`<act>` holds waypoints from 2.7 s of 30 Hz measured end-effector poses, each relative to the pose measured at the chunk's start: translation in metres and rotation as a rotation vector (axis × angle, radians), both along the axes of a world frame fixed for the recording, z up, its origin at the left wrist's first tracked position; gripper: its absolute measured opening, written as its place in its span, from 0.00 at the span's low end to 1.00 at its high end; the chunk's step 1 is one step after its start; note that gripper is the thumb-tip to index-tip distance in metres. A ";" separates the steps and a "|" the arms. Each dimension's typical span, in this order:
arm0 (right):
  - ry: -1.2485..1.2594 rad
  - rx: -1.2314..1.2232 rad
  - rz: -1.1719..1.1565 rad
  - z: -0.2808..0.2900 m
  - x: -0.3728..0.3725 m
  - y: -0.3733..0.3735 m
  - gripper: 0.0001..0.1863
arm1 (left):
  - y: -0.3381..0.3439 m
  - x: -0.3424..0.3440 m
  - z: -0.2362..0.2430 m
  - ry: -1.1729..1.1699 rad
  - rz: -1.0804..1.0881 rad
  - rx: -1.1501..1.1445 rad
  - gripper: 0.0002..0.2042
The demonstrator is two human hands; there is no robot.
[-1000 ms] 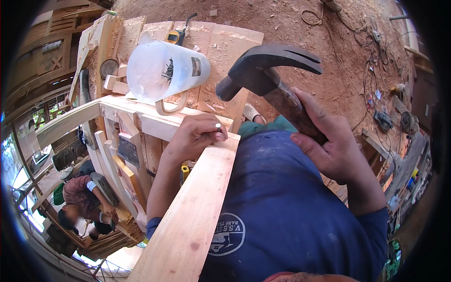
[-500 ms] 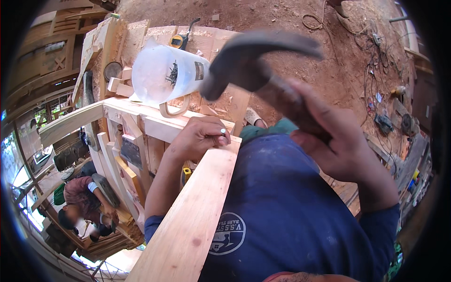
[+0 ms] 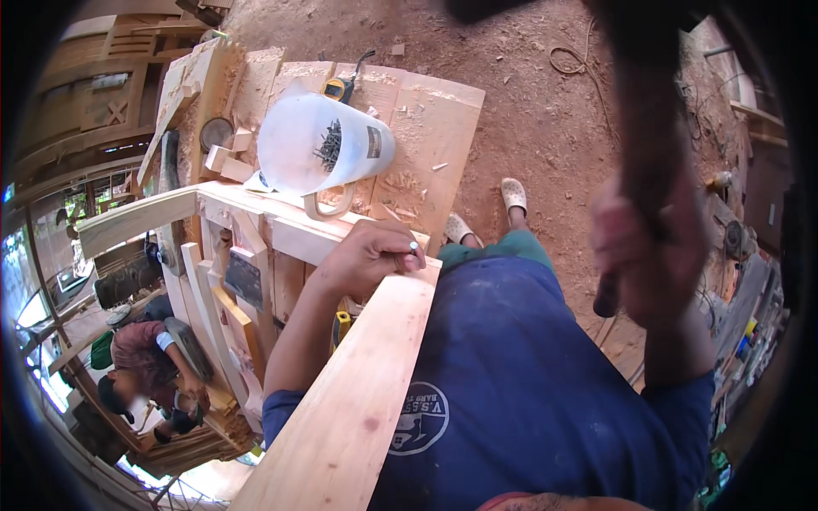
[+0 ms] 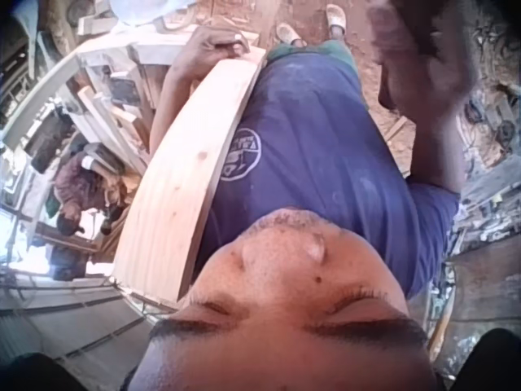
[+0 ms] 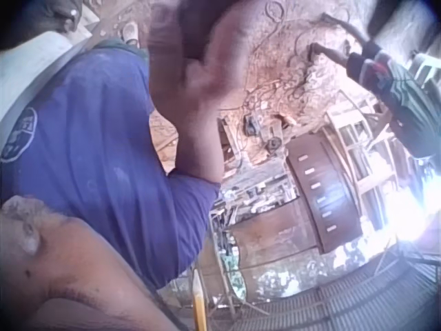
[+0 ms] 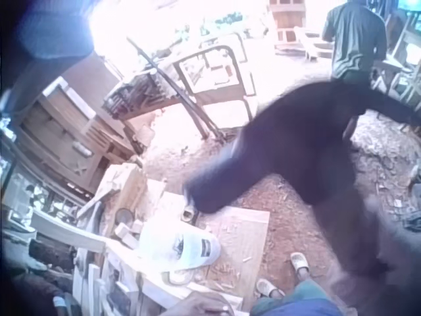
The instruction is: The person constructs a wooden frame by hammering a nail into a joint, checking the alignment, and then sanding the wood surfaces with a piece of sandpaper.
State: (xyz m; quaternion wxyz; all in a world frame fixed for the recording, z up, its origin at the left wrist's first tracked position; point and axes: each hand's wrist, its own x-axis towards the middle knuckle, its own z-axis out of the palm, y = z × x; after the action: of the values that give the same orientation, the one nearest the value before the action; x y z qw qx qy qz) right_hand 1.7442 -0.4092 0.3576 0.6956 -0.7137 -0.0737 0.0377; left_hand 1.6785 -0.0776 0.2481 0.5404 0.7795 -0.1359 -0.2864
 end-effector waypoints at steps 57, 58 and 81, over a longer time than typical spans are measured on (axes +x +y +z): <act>0.098 -0.512 0.696 -0.029 -0.022 -0.008 0.40 | 0.001 0.001 -0.009 0.056 0.072 -0.097 0.06; 0.072 -0.470 0.603 -0.026 -0.022 -0.008 0.38 | 0.002 -0.003 -0.015 0.054 0.101 -0.111 0.06; 0.332 -0.431 0.593 -0.011 -0.016 -0.014 0.42 | -0.007 0.001 -0.005 0.066 0.124 -0.062 0.03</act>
State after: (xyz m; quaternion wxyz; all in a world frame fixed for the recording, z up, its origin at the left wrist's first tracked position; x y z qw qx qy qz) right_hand 1.7287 -0.4228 0.3464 0.4913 -0.7753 -0.1533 0.3661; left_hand 1.6798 -0.0850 0.2429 0.5850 0.7596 -0.0782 -0.2733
